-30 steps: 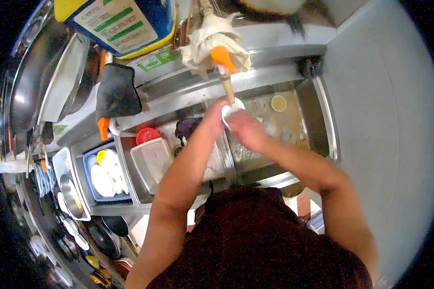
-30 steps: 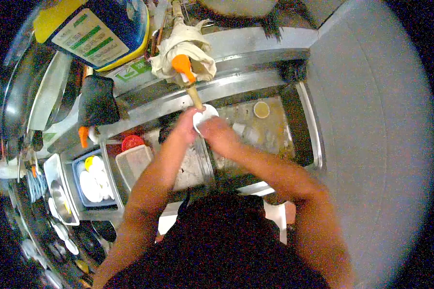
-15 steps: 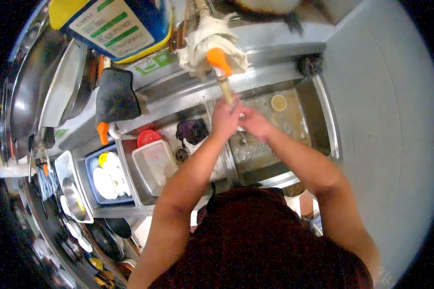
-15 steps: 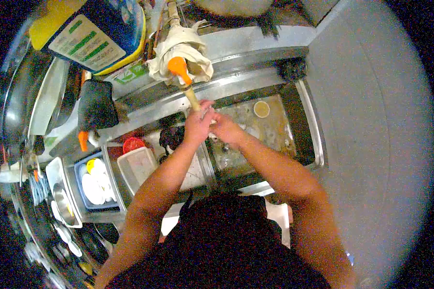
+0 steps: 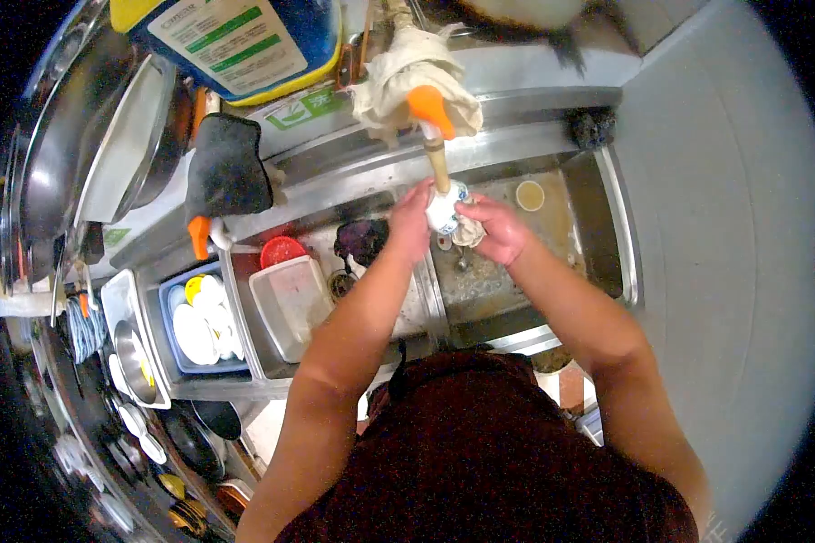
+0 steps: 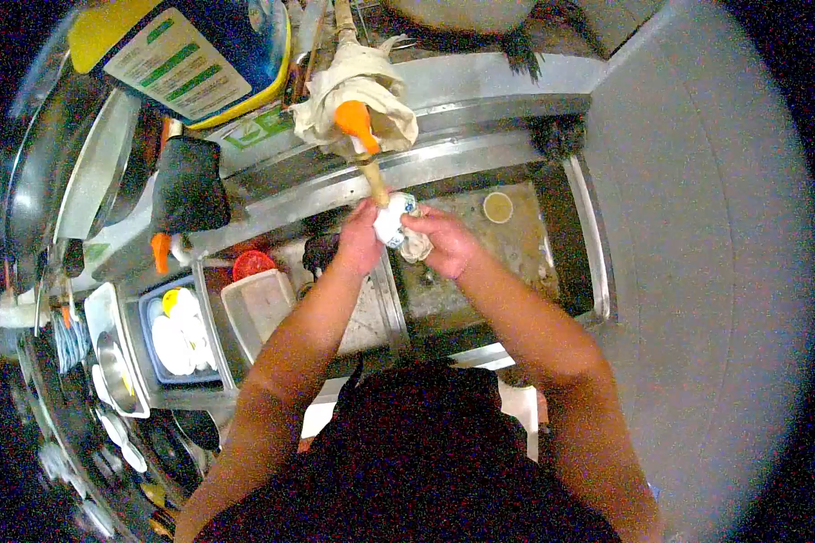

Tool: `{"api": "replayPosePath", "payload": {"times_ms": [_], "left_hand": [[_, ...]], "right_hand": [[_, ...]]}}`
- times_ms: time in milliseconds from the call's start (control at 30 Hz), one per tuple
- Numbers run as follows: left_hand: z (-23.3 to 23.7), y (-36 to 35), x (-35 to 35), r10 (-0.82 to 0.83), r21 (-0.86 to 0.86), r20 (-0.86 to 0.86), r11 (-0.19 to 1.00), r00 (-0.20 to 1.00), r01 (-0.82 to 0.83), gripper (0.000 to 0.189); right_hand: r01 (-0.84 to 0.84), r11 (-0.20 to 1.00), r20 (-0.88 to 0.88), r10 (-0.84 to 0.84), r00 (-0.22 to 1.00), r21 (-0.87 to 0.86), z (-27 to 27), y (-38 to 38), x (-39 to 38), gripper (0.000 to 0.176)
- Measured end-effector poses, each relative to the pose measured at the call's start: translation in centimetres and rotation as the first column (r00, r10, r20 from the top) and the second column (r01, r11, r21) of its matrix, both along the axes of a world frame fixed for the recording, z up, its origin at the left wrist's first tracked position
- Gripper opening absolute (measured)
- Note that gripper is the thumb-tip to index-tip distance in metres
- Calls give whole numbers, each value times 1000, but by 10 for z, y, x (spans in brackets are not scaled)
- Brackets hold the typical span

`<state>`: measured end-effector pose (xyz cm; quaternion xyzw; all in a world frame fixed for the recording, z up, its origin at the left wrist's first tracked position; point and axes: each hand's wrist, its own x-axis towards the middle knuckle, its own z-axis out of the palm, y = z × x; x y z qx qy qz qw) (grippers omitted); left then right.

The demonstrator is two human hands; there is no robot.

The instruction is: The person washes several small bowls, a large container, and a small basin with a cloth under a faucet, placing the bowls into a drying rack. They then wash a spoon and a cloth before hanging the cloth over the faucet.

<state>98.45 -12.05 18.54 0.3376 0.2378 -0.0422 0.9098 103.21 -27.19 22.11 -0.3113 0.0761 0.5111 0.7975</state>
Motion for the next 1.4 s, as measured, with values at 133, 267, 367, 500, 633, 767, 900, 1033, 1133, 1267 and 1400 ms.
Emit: {"api": "replayPosePath", "payload": {"times_ms": [133,267,367,500,633,767,900,1033,1133,1267,1400], "left_hand": [[6,-9,3,69,365,-88,930,994,-32,34],[3,-2,12,-38,-18,-273,999,961,34,28],[30,12,20,-284,-287,-257,935,923,208,24],[15,-13,13,77,377,-144,926,987,-17,27],[26,21,15,-357,-152,-282,933,890,326,30],[25,-25,4,143,382,-122,920,982,-86,41],[-26,8,4,-86,34,-215,995,973,96,52],[-6,21,-11,-152,3,-243,988,958,158,58],[-6,-7,-15,-120,23,-286,991,951,132,57],[-11,-15,-4,-111,-14,-275,994,955,111,53],[-5,-11,-3,-137,216,-372,949,918,229,50]], "right_hand": [[1,978,202,43,978,-211,3,4,-4,33],[117,870,835,410,367,-479,-6,12,-20,28],[390,741,608,672,-423,-547,12,8,-21,23],[411,689,791,593,153,-596,26,23,-26,17],[403,732,661,676,-325,-550,-1,8,-25,17],[442,738,798,598,-79,-509,-8,18,-31,19],[397,853,723,506,-470,-339,-12,-15,-14,25],[460,588,733,633,249,-665,-71,-60,-2,31],[674,507,775,612,158,-538,-52,-75,-6,34],[631,471,755,581,304,-617,-48,-91,-14,32],[596,470,758,443,479,-652,-75,-112,-19,30]]}}
